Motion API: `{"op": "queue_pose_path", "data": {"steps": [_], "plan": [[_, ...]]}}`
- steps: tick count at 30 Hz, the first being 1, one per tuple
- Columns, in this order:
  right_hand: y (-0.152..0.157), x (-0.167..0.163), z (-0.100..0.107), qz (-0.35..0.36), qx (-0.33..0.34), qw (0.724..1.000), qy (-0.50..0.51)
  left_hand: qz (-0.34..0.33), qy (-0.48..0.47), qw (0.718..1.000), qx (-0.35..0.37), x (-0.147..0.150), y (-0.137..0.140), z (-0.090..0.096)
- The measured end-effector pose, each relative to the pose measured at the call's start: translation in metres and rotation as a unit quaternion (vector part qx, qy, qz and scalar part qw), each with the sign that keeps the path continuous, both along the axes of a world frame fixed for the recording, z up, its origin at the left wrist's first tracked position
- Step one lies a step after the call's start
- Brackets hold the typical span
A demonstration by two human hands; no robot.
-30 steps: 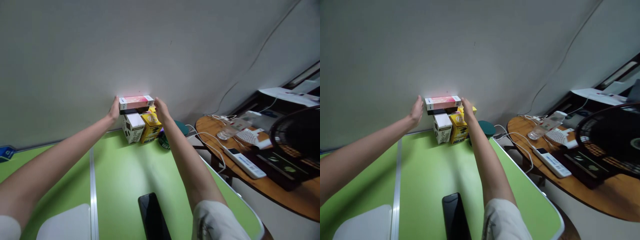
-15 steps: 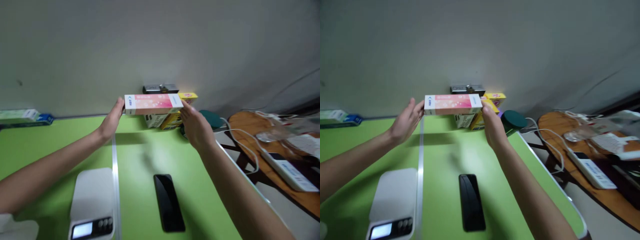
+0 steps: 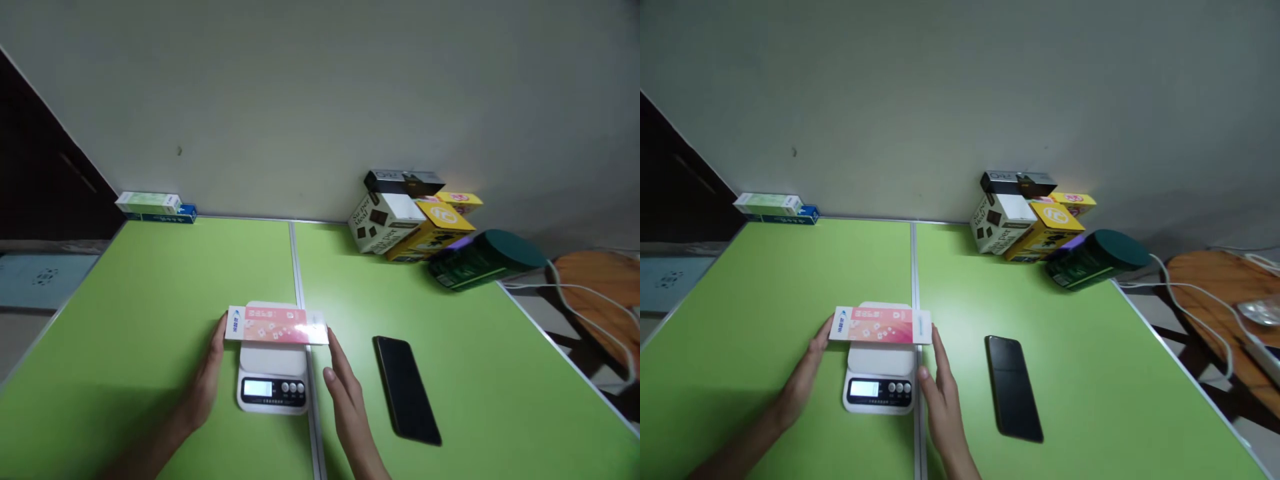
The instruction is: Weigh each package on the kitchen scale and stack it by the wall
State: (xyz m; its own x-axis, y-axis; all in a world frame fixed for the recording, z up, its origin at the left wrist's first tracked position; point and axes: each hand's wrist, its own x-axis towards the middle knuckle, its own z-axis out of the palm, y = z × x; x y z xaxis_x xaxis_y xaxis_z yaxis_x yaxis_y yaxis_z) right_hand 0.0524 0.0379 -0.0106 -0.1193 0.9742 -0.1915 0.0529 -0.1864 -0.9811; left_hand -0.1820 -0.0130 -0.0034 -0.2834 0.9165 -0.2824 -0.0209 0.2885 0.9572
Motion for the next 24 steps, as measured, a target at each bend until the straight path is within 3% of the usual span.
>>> {"op": "queue_pose_path", "data": {"steps": [5, 9, 13, 19, 24], "plan": [[0.001, 0.000, -0.008, -0.028, -0.048, 0.998, -0.025, -0.018, -0.025, 1.000, 0.001, -0.001, 0.004, -0.015], [0.002, 0.018, -0.016, -0.119, -0.008, 0.992, -0.031, 0.067, -0.026, 0.997, -0.005, -0.006, 0.001, -0.023], [-0.002, 0.041, -0.019, -0.191, -0.006, 0.982, -0.008, 0.149, 0.008, 0.989, -0.003, -0.031, -0.016, -0.025], [-0.014, 0.055, -0.023, -0.219, -0.038, 0.975, 0.002, 0.210, 0.046, 0.976, -0.042, -0.069, -0.046, -0.028], [-0.011, 0.046, -0.023, -0.198, -0.033, 0.979, 0.023, 0.175, 0.049, 0.983, -0.027, -0.055, -0.047, -0.018]]}}
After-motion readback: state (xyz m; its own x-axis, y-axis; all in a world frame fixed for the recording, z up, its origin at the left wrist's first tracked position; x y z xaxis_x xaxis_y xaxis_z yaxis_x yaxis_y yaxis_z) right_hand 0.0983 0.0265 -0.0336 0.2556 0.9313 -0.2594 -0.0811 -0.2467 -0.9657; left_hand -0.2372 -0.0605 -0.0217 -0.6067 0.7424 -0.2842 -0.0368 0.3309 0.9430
